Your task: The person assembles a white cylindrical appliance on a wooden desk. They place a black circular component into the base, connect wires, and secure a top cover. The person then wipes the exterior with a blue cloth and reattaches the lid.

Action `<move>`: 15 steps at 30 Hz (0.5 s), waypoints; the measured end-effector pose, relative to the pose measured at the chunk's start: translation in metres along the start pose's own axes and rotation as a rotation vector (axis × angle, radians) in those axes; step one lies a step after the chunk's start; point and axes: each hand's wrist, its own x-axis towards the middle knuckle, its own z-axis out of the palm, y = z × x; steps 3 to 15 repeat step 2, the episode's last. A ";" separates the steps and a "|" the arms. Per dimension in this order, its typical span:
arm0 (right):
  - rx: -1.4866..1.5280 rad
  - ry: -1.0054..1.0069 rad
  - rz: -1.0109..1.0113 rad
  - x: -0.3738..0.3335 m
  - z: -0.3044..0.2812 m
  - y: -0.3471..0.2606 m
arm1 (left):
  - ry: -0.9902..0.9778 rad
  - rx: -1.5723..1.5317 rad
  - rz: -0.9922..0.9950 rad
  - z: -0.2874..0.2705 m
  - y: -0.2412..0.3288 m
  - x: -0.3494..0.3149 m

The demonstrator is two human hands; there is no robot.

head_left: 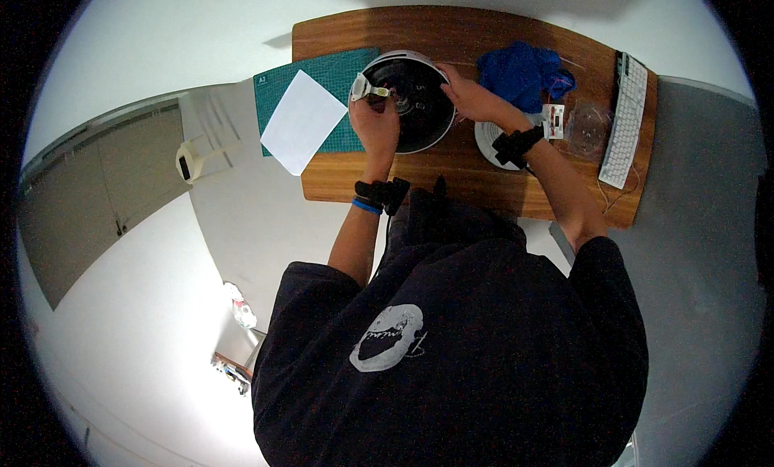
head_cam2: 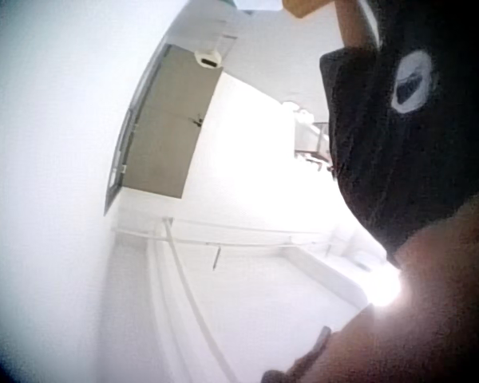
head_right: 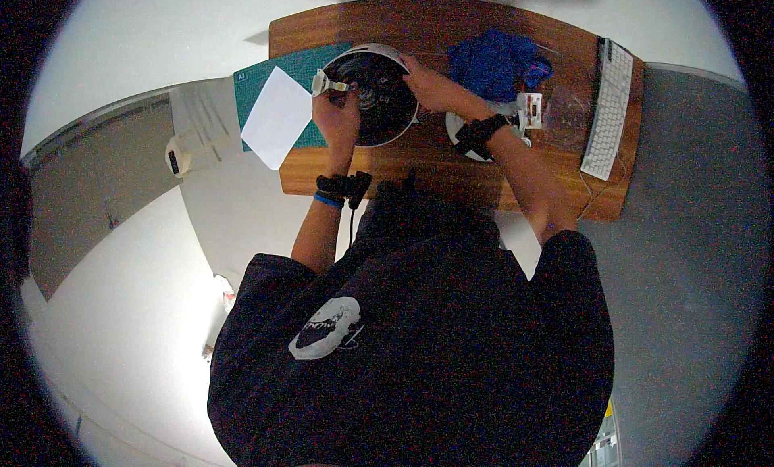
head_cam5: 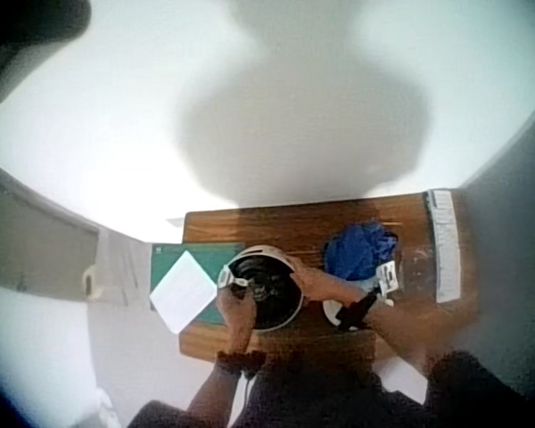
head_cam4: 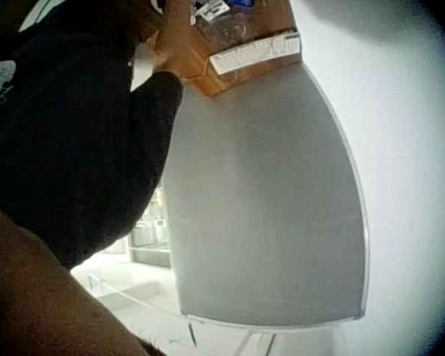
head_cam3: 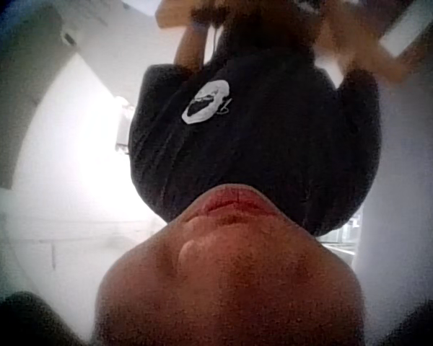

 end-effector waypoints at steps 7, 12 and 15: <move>0.017 0.018 -0.006 0.004 0.005 0.011 | -0.005 -0.021 -0.022 0.001 -0.002 0.000; 0.017 0.018 -0.006 0.004 0.005 0.011 | -0.005 -0.021 -0.022 0.001 -0.002 0.000; 0.017 0.018 -0.006 0.004 0.005 0.011 | -0.005 -0.021 -0.022 0.001 -0.002 0.000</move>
